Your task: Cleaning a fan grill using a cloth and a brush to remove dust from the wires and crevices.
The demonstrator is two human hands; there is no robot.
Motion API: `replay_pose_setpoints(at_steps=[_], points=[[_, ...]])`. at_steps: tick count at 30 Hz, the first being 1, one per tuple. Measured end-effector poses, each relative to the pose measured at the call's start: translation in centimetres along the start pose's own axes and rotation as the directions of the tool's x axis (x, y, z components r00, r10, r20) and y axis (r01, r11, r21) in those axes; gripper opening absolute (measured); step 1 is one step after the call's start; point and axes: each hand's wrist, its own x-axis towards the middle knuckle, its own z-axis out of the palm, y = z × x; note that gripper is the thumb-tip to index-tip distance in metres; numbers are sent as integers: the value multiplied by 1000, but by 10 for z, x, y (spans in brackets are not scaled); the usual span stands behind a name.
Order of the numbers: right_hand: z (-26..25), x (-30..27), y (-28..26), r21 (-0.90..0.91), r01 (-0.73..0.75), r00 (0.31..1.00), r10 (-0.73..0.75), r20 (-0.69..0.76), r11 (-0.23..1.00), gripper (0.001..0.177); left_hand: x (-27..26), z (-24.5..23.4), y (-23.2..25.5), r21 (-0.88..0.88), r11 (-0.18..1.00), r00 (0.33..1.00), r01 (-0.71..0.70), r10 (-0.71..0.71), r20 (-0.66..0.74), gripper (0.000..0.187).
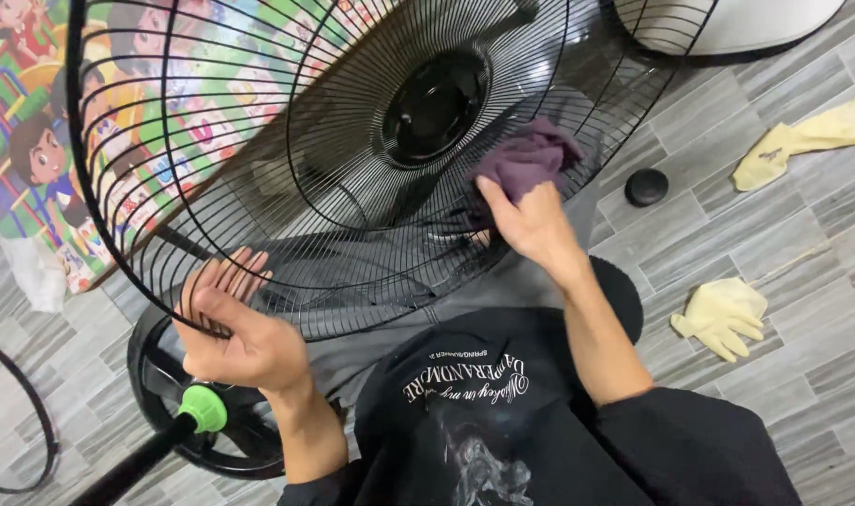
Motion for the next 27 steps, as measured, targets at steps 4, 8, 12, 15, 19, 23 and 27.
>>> replay_pose_setpoints(at_steps=[4, 8, 12, 15, 19, 23, 27], points=[[-59, -7, -49, -411, 160, 986, -123, 116, 897, 40, 0, 0, -5, -19, 1000, 999, 23, -23, -23, 35], [-96, -14, -48, -679, 129, 988, -31, 154, 723, 44, 0, -2, -10, -36, 998, 998, 53, -54, -32, 34], [-117, -16, -87, -587, 417, 906, -371, 205, 694, 56, 2, -2, 12, 158, 987, 995, 41, -55, 84, 29], [-111, -11, -93, -63, 479, 878, -475, 63, 876, 21, 3, -2, 12, 167, 985, 995, 50, -64, 79, 32], [-59, 27, -45, 58, 271, 962, -271, -8, 961, 21, 1, -3, 11, 180, 984, 994, 9, -28, 107, 35], [-32, 50, -33, 293, 269, 962, -244, -119, 918, 16, 4, -1, 4, 144, 989, 995, 41, -54, 89, 29], [-24, 59, -61, 204, 454, 865, -375, -333, 867, 14, 3, -1, 10, 173, 985, 995, -13, -3, 97, 29]])
